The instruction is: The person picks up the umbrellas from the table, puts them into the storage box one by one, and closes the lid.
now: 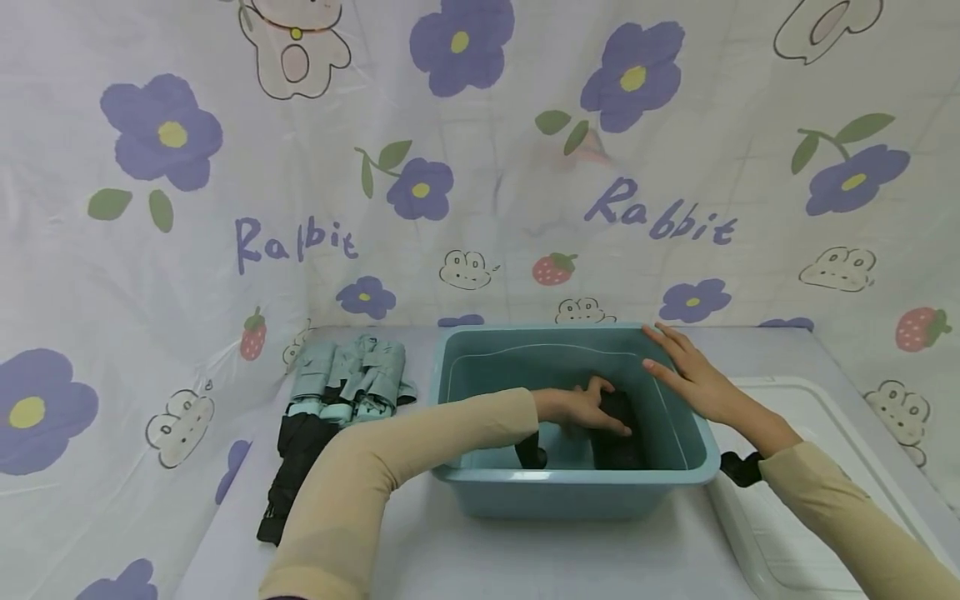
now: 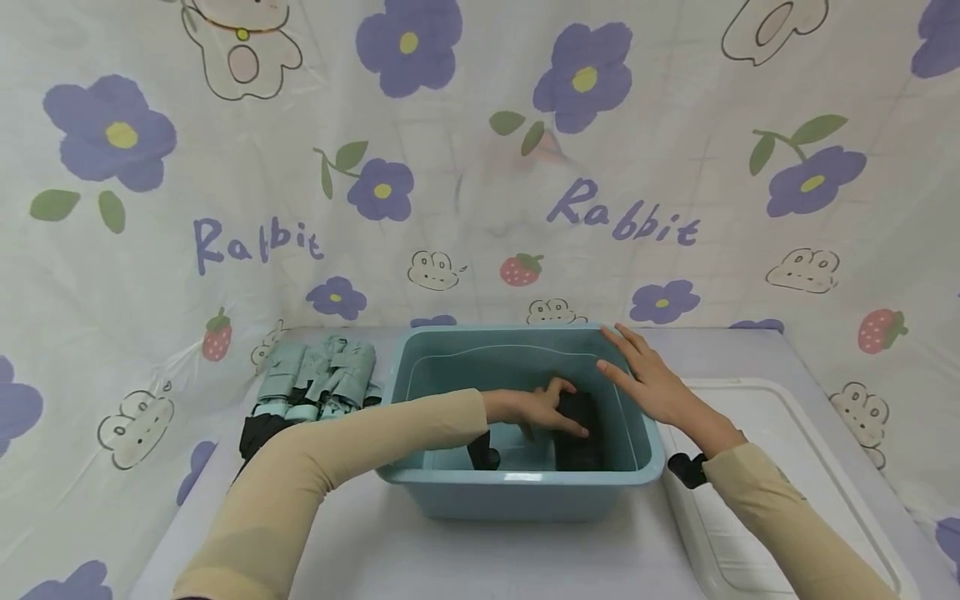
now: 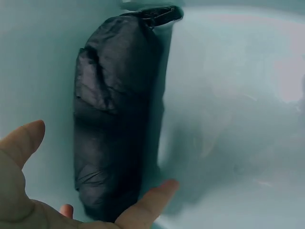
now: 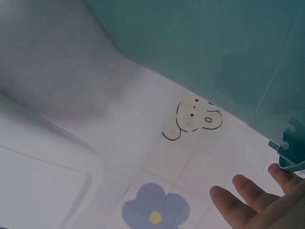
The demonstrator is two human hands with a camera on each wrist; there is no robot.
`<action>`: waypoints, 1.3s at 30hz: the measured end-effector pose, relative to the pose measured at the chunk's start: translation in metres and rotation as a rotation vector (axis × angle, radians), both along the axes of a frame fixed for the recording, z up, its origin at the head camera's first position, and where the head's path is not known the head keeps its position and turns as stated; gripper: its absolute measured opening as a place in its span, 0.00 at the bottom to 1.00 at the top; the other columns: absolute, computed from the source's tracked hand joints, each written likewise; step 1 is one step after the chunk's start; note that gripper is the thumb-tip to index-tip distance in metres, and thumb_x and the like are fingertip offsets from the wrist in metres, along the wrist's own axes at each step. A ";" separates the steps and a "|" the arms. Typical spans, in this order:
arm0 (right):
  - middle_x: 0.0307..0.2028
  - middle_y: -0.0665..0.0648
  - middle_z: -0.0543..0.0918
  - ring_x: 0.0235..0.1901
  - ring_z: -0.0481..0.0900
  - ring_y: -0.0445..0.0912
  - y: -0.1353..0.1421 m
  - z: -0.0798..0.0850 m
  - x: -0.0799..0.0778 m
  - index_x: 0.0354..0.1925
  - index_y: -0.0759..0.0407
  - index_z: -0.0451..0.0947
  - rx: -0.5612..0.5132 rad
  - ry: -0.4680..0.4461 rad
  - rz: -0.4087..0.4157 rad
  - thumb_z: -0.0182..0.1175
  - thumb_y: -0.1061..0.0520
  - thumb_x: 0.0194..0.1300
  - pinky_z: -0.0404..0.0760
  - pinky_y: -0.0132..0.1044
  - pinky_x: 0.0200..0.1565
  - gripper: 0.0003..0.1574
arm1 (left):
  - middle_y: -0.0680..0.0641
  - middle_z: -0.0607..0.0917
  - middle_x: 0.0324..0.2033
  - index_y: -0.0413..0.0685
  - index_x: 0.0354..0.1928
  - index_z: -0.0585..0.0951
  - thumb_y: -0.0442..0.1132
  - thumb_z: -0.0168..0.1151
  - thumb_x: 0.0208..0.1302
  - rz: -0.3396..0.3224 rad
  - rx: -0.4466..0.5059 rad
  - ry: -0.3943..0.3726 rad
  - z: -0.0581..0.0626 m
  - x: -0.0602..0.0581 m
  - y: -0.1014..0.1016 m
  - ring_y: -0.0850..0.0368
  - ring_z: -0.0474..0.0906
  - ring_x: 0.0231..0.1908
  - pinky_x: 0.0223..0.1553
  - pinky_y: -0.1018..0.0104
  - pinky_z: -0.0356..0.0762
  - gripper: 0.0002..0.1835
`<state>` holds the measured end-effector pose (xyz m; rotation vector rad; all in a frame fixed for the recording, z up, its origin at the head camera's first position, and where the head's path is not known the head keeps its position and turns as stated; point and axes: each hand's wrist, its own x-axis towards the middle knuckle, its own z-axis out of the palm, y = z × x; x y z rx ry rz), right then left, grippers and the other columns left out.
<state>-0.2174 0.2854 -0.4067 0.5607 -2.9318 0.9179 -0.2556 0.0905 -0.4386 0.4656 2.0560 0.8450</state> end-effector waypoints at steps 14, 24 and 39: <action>0.66 0.65 0.40 0.62 0.42 0.66 0.000 -0.001 0.000 0.67 0.47 0.38 -0.004 -0.020 0.000 0.41 0.44 0.67 0.50 0.68 0.50 0.37 | 0.43 0.48 0.64 0.62 0.63 0.45 0.54 0.57 0.54 -0.160 0.018 0.108 0.052 0.001 -0.024 0.49 0.58 0.58 0.41 0.56 0.73 0.40; 0.66 0.65 0.41 0.63 0.42 0.65 0.000 -0.001 -0.001 0.68 0.49 0.38 0.001 -0.018 -0.010 0.40 0.44 0.67 0.48 0.68 0.50 0.37 | 0.44 0.42 0.66 0.59 0.63 0.45 0.52 0.56 0.57 -0.173 0.149 0.183 0.085 0.001 -0.041 0.52 0.44 0.65 0.59 0.57 0.56 0.38; 0.66 0.64 0.40 0.63 0.41 0.65 0.002 -0.002 -0.001 0.67 0.48 0.38 -0.016 -0.010 -0.001 0.41 0.44 0.67 0.47 0.68 0.51 0.37 | 0.45 0.51 0.63 0.67 0.61 0.45 0.54 0.56 0.55 -0.166 0.191 0.166 0.109 0.002 -0.079 0.55 0.51 0.62 0.54 0.58 0.63 0.38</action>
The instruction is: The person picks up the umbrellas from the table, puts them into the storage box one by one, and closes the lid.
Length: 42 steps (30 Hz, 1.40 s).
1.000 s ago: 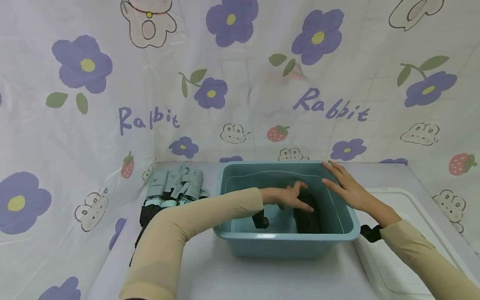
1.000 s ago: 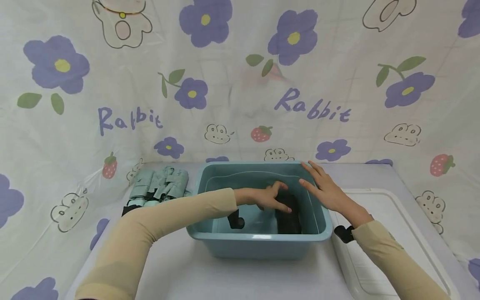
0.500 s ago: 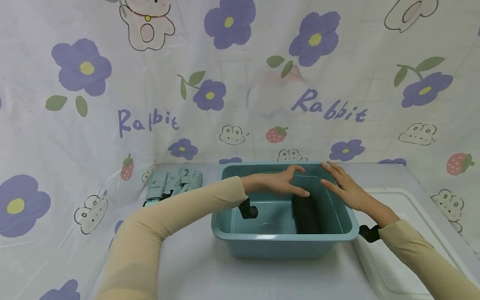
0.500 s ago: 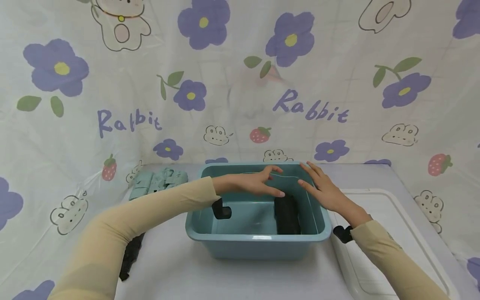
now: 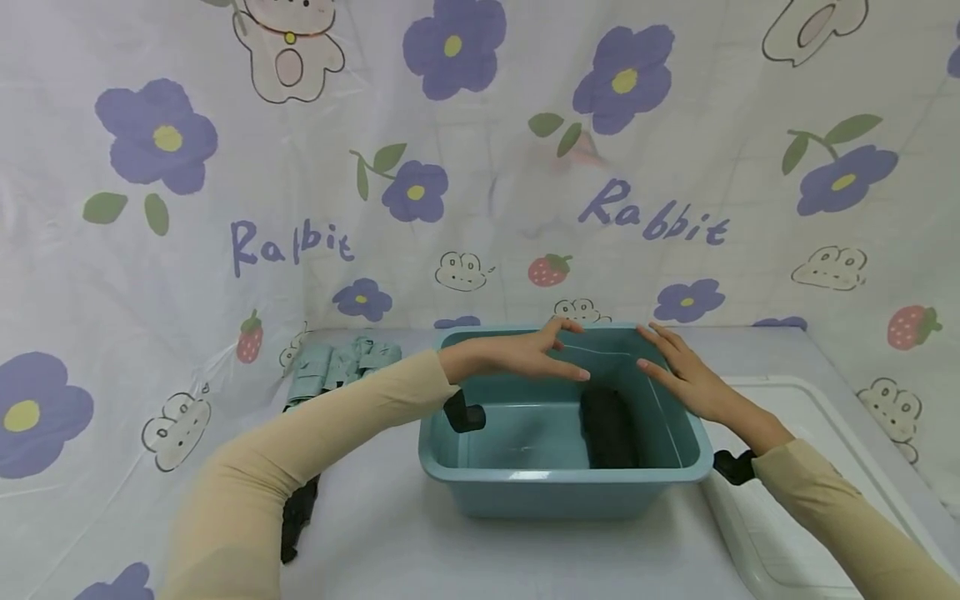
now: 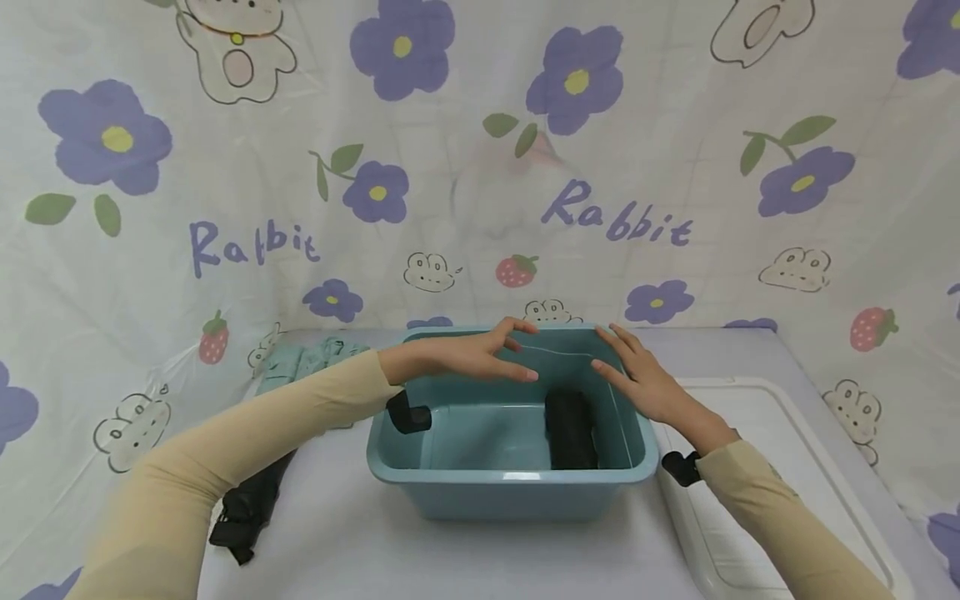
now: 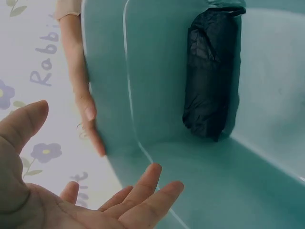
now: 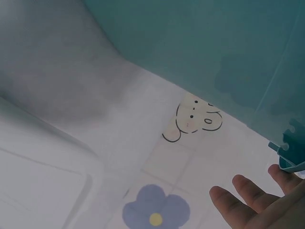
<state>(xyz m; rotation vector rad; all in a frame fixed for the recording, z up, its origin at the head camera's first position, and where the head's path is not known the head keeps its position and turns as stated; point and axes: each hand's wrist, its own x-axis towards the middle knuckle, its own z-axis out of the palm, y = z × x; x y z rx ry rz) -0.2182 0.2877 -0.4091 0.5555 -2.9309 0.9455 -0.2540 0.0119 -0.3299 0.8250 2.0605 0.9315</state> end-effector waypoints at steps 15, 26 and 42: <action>0.66 0.63 0.39 0.63 0.40 0.64 -0.002 0.004 -0.002 0.67 0.49 0.39 -0.007 0.002 -0.004 0.41 0.44 0.66 0.46 0.68 0.52 0.37 | 0.52 0.60 0.60 0.66 0.62 0.52 0.56 0.55 0.55 0.056 0.036 0.115 0.003 -0.012 -0.041 0.55 0.60 0.58 0.54 0.56 0.63 0.34; 0.66 0.63 0.39 0.63 0.40 0.64 -0.001 0.004 -0.001 0.67 0.49 0.39 -0.010 -0.008 -0.014 0.41 0.44 0.66 0.45 0.68 0.52 0.37 | 0.52 0.62 0.58 0.66 0.60 0.56 0.56 0.56 0.55 0.093 0.097 0.099 0.001 -0.007 -0.065 0.55 0.65 0.56 0.52 0.57 0.66 0.32; 0.66 0.63 0.40 0.63 0.41 0.64 0.001 0.000 0.000 0.67 0.49 0.39 -0.037 -0.010 -0.007 0.42 0.44 0.66 0.46 0.68 0.51 0.37 | 0.50 0.63 0.59 0.60 0.60 0.59 0.49 0.51 0.62 0.154 0.158 0.178 0.017 0.015 -0.099 0.50 0.64 0.57 0.51 0.55 0.67 0.25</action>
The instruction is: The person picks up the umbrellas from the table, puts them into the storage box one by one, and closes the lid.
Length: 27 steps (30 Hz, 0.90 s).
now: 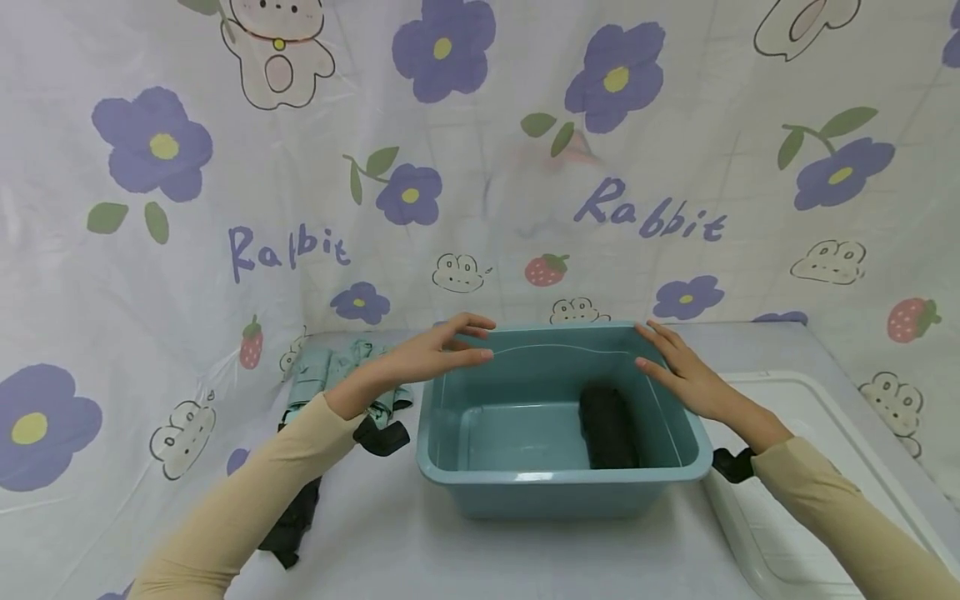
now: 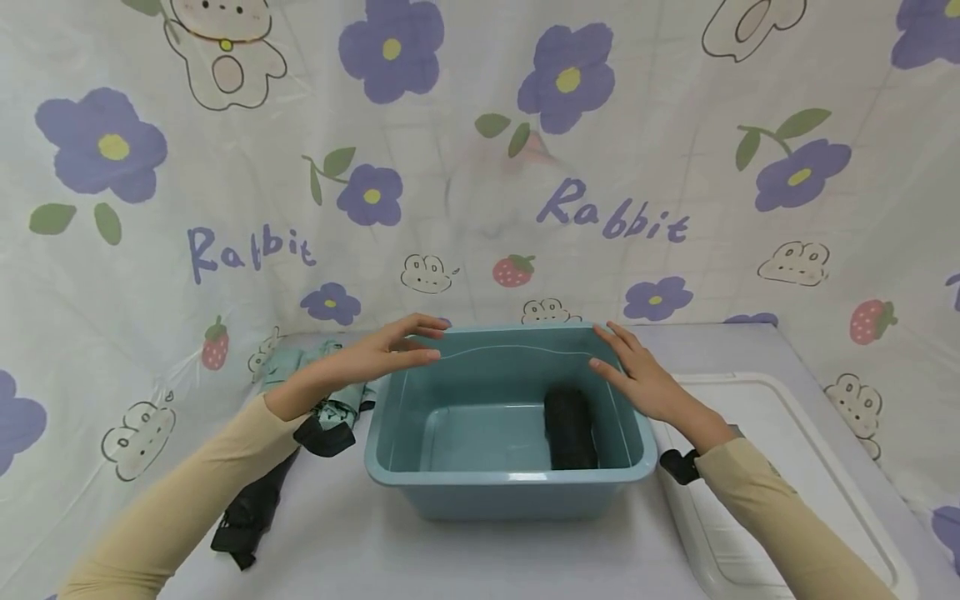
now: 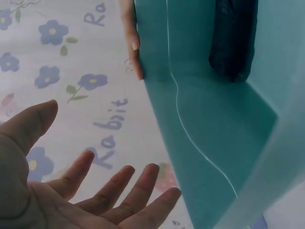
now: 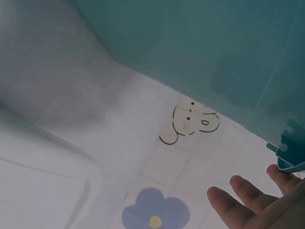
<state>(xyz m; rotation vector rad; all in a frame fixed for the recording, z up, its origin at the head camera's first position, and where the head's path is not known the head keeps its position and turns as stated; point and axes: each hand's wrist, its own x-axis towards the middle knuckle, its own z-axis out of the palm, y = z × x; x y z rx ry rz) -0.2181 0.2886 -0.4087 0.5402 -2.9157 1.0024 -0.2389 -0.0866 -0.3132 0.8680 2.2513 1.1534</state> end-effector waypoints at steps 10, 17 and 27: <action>0.66 0.64 0.40 0.63 0.41 0.64 0.000 0.001 0.002 0.67 0.49 0.40 -0.009 0.022 0.015 0.42 0.46 0.67 0.46 0.68 0.51 0.37 | 0.52 0.65 0.57 0.61 0.59 0.61 0.49 0.51 0.61 0.075 0.100 0.067 -0.013 -0.002 -0.020 0.51 0.64 0.56 0.51 0.54 0.67 0.24; 0.66 0.64 0.40 0.63 0.41 0.64 0.000 0.000 0.002 0.67 0.49 0.40 -0.019 0.016 0.012 0.42 0.46 0.67 0.46 0.68 0.51 0.37 | 0.62 0.65 0.55 0.72 0.57 0.61 0.56 0.52 0.58 0.150 0.122 0.095 -0.041 -0.012 -0.039 0.60 0.67 0.52 0.48 0.56 0.69 0.24; 0.66 0.63 0.40 0.63 0.41 0.64 -0.001 -0.001 0.002 0.67 0.49 0.40 -0.024 0.016 0.008 0.42 0.46 0.67 0.46 0.69 0.51 0.36 | 0.45 0.66 0.56 0.50 0.58 0.63 0.40 0.50 0.64 0.248 0.227 0.146 -0.038 0.007 -0.059 0.46 0.69 0.50 0.44 0.59 0.73 0.21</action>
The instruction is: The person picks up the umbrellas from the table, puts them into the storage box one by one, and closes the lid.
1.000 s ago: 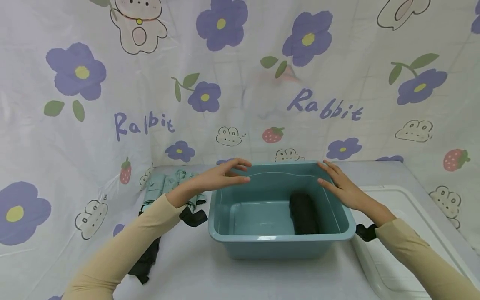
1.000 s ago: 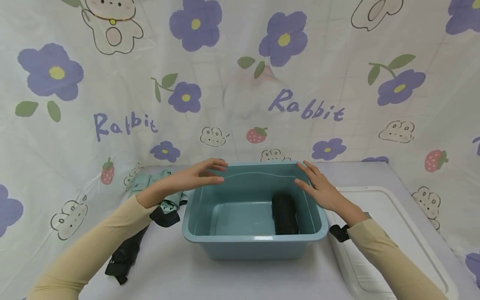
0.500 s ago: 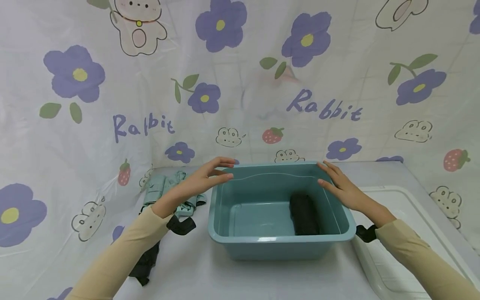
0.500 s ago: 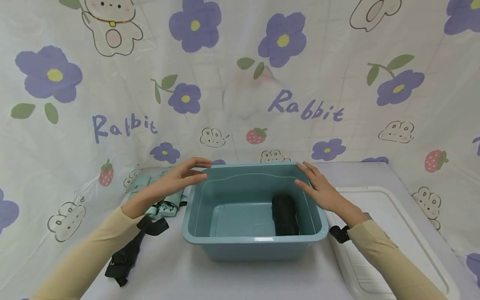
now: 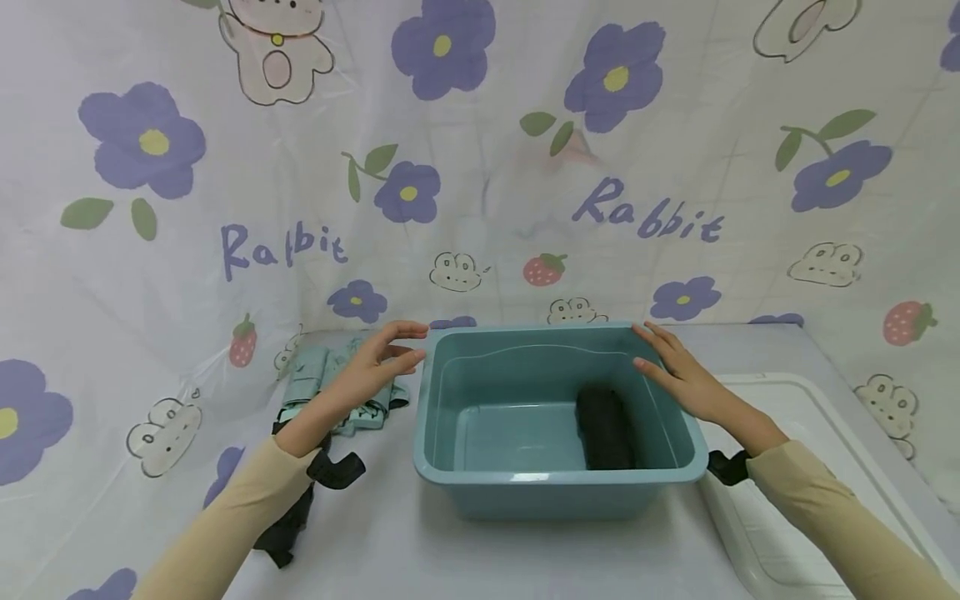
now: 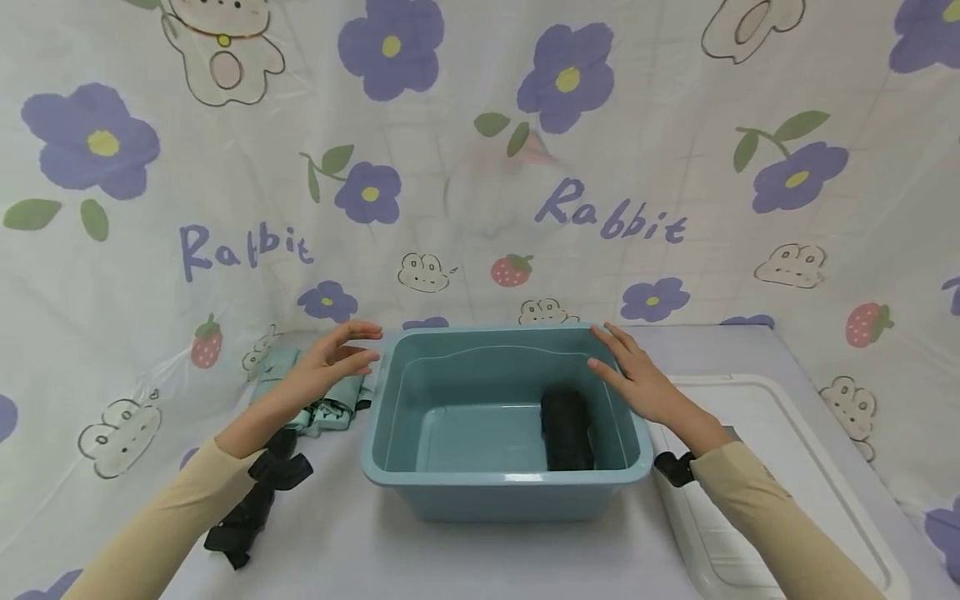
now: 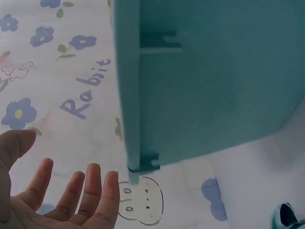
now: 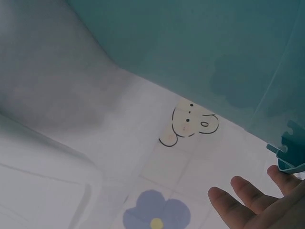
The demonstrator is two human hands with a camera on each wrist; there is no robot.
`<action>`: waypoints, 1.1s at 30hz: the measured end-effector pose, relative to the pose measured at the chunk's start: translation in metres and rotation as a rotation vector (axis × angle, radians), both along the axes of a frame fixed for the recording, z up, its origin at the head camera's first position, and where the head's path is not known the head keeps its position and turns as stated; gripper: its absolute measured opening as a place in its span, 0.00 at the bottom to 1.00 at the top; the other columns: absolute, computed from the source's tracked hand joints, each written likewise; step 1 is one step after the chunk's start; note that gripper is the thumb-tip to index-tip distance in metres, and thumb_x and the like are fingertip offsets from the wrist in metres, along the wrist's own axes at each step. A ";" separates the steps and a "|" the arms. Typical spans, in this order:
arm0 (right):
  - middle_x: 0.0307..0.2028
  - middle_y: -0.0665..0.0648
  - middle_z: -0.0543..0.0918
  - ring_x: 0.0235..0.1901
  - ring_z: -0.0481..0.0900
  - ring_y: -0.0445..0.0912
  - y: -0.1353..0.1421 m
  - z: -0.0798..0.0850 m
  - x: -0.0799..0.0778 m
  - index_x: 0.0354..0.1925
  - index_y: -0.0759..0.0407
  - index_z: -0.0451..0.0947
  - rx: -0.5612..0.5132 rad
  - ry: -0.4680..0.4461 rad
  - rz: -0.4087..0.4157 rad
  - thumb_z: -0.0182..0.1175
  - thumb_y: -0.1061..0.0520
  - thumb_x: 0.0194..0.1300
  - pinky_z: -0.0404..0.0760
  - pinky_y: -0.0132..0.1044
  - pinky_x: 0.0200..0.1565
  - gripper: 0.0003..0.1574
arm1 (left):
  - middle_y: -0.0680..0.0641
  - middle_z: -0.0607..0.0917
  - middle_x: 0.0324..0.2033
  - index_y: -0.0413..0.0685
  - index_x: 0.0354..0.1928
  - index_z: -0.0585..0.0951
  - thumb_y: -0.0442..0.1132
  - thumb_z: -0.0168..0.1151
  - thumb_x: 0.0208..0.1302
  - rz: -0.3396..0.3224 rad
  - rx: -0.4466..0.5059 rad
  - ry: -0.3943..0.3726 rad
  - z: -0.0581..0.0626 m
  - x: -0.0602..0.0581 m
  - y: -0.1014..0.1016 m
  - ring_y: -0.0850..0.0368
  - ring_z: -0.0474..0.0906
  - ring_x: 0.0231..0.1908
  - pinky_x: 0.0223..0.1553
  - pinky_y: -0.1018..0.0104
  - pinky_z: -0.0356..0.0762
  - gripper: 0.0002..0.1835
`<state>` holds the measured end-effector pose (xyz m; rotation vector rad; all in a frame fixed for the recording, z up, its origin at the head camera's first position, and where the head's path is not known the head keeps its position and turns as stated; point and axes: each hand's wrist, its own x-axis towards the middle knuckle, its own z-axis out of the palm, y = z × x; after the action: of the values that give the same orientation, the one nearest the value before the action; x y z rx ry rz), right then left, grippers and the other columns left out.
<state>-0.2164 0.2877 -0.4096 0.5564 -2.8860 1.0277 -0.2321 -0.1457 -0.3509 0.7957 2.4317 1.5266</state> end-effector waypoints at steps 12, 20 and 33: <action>0.67 0.62 0.39 0.64 0.40 0.63 -0.001 -0.002 -0.002 0.67 0.47 0.39 -0.008 -0.007 0.008 0.41 0.46 0.67 0.46 0.68 0.52 0.36 | 0.45 0.67 0.55 0.53 0.58 0.64 0.42 0.51 0.63 0.101 -0.108 0.045 -0.017 0.012 -0.035 0.47 0.69 0.49 0.43 0.55 0.72 0.21; 0.67 0.61 0.39 0.63 0.40 0.63 0.002 -0.004 -0.002 0.67 0.45 0.39 -0.006 -0.008 -0.003 0.41 0.46 0.67 0.46 0.68 0.51 0.36 | 0.48 0.66 0.56 0.58 0.58 0.64 0.43 0.53 0.61 0.041 -0.116 0.038 -0.048 0.002 -0.056 0.46 0.68 0.51 0.43 0.54 0.72 0.22; 0.67 0.61 0.38 0.63 0.40 0.64 0.003 -0.003 -0.002 0.67 0.46 0.39 -0.005 -0.013 -0.006 0.41 0.46 0.67 0.45 0.68 0.51 0.36 | 0.56 0.64 0.58 0.64 0.60 0.62 0.52 0.54 0.58 -0.018 -0.262 0.038 -0.085 0.004 -0.083 0.47 0.62 0.56 0.52 0.43 0.58 0.27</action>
<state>-0.2182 0.2910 -0.4129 0.5418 -2.8939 1.0420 -0.2281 -0.2288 -0.4360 0.7976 2.5717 1.1623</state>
